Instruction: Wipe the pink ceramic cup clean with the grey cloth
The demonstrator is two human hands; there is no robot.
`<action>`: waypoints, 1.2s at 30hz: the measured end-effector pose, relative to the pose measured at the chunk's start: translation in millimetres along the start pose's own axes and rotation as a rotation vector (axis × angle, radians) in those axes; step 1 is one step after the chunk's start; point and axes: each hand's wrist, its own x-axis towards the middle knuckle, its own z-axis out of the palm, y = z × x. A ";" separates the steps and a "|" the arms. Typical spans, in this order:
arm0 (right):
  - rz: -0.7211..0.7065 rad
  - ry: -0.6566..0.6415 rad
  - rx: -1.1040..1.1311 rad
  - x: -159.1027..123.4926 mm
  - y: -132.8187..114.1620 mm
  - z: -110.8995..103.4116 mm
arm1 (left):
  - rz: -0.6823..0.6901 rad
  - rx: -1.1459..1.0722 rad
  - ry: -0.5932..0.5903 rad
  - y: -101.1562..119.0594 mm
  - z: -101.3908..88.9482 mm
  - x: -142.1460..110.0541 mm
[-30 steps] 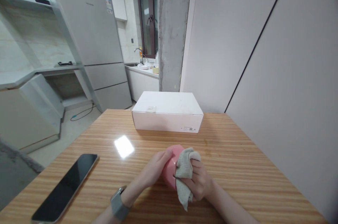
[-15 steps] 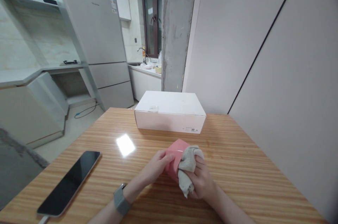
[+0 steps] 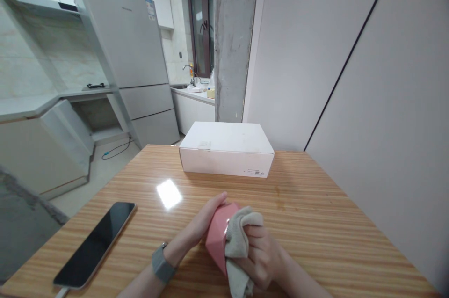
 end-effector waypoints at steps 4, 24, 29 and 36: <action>0.015 -0.004 0.020 -6.0 4.3 -0.8 | 0.078 0.253 -0.146 4.1 -2.6 -5.7; 0.183 0.074 -0.117 -24.7 24.1 -12.9 | 0.121 -0.203 -0.086 -15.7 -2.1 7.1; 0.005 0.023 0.016 -5.6 4.8 -4.5 | -0.013 -0.099 -0.105 -7.3 -3.6 0.5; 0.048 -0.030 0.009 -13.4 9.6 -6.5 | 0.136 0.139 -0.023 -4.9 -6.9 2.8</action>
